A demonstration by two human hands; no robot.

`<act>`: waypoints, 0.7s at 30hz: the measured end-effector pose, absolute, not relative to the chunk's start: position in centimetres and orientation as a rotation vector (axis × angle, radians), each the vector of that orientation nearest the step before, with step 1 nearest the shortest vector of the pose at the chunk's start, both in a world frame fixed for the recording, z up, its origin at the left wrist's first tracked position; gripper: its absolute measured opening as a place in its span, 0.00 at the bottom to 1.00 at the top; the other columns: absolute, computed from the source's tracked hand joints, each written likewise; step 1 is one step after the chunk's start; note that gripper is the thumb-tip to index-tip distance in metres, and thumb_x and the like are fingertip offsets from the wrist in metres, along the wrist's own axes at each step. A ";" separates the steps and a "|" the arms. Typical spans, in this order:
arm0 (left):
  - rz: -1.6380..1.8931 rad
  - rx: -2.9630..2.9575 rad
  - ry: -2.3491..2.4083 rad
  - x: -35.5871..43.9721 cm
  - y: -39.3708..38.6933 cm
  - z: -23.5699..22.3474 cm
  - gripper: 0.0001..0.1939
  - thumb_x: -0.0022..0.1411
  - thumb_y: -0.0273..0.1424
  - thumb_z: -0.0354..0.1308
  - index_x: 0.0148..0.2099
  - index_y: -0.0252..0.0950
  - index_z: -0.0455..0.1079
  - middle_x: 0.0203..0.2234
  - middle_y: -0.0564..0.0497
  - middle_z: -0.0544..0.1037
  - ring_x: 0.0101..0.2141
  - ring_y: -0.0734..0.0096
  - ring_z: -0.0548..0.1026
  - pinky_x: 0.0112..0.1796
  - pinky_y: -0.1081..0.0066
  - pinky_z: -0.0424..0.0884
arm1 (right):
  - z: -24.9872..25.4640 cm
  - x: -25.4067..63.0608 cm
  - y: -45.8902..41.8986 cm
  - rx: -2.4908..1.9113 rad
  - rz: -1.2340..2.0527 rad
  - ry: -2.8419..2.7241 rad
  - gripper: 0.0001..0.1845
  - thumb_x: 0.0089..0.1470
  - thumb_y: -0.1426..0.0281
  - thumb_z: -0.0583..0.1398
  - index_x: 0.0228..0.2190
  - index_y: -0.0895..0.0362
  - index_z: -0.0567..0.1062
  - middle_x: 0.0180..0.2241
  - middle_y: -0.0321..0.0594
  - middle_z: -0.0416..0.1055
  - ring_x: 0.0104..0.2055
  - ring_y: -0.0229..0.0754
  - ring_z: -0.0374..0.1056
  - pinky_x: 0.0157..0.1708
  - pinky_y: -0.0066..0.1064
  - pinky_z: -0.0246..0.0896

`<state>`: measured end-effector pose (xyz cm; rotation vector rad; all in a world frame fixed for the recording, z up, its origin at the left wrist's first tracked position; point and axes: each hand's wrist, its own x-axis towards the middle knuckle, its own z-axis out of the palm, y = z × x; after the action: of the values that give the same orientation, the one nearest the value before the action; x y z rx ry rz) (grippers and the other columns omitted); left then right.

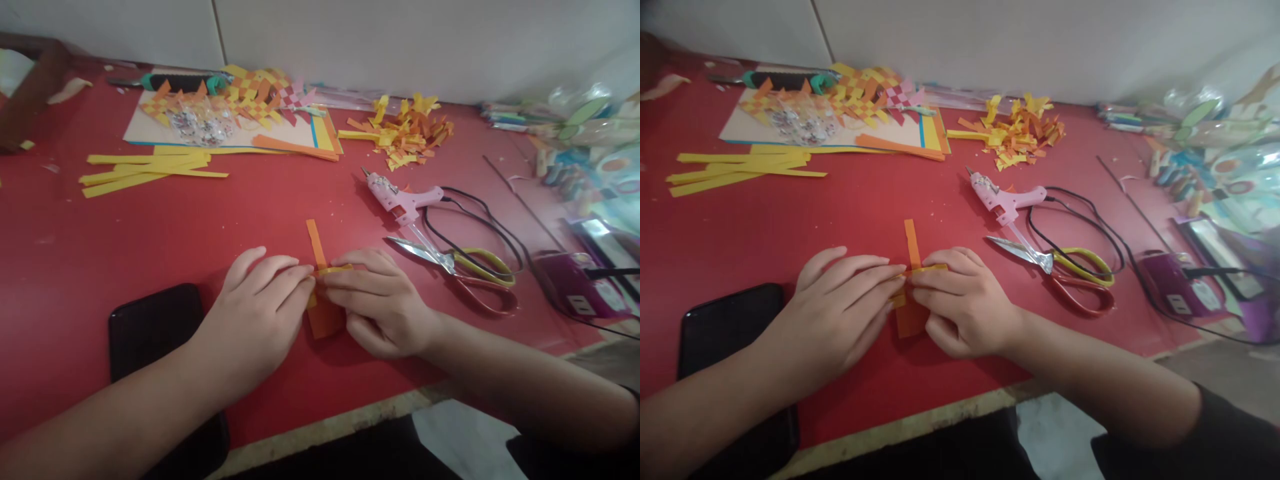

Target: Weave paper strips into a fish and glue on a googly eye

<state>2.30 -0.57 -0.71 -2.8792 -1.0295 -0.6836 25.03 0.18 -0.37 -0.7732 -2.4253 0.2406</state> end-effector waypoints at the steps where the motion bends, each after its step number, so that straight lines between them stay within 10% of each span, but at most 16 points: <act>1: -0.703 -2.874 -1.055 2.3 -0.6 -0.6 0.14 0.66 0.23 0.53 0.50 0.30 0.73 0.48 0.45 0.80 0.48 0.53 0.74 0.54 0.50 0.60 | -0.4 25.0 0.2 -0.777 0.240 -2.434 0.15 0.48 0.77 0.55 0.35 0.60 0.79 0.41 0.46 0.80 0.44 0.52 0.72 0.45 0.48 0.70; 21: -0.530 -2.680 -1.497 2.2 -0.7 0.2 0.14 0.65 0.38 0.52 0.43 0.30 0.67 0.30 0.42 0.76 0.31 0.48 0.74 0.32 0.52 0.65 | -0.4 24.6 -0.2 -0.875 0.164 -2.574 0.17 0.51 0.74 0.53 0.42 0.60 0.75 0.48 0.47 0.76 0.47 0.51 0.66 0.53 0.48 0.56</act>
<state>2.16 -0.71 0.17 -2.6802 -1.4973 -0.5299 24.56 -0.17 -0.40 -0.8748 -2.5740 0.1642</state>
